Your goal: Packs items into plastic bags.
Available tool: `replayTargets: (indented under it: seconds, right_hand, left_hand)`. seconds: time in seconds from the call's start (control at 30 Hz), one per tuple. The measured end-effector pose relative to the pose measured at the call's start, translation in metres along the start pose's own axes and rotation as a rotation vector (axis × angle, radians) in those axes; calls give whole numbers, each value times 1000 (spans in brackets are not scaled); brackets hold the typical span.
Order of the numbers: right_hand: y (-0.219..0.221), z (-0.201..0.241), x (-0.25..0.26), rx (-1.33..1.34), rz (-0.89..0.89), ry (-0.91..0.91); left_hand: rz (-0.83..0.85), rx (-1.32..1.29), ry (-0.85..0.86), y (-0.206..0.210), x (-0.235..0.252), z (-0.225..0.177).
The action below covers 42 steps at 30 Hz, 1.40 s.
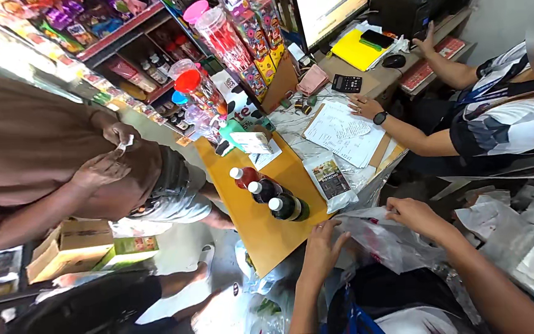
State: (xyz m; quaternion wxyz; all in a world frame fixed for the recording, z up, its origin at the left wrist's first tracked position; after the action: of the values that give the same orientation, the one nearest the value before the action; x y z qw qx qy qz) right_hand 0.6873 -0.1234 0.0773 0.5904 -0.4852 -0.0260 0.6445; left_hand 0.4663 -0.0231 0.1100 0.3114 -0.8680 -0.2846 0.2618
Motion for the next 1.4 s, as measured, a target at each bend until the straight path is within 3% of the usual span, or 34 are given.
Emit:
replayTargets:
  seconds: [0.07,0.17,0.33,0.5,0.6,0.8,1.0,1.4]
  right_hand:
    - [-2,-14,1,-45,-37,93]
    - [-4,-34,-3,-61,-71,173]
    - [-12,-55,-15,6,-165,245]
    - [-15,-83,-26,90,-342,286]
    - [-19,-101,-33,124,-417,359]
    - [-6,-141,-29,180,-362,391]
    - [42,-189,-9,292,-278,464]
    - [185,-241,47,583,-87,526]
  left_hand:
    - [15,-161,-51,8,11,10]
    - [29,-398,-240,36,35,57]
    - [2,-606,-513,81,65,120]
    - [-145,-560,-536,83,89,130]
    - [-134,-554,-583,91,100,131]
    - [-79,-746,-643,129,107,141]
    - [-98,-1036,-738,139,105,143]
    - [-45,-1029,-837,134,113,140]
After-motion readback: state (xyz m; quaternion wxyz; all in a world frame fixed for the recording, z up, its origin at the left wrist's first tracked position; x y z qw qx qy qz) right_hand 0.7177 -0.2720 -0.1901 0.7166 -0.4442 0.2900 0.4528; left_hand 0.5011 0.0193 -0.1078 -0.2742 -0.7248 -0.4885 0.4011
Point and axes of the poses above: each hand's wrist, its own x-axis towards the middle knuckle, its own y-axis out of the palm, z = x × y, the point moved 8 cm from there along x, towards the middle knuckle, and after that the axes turned 5 degrees about -y, right-handed, at the moved point
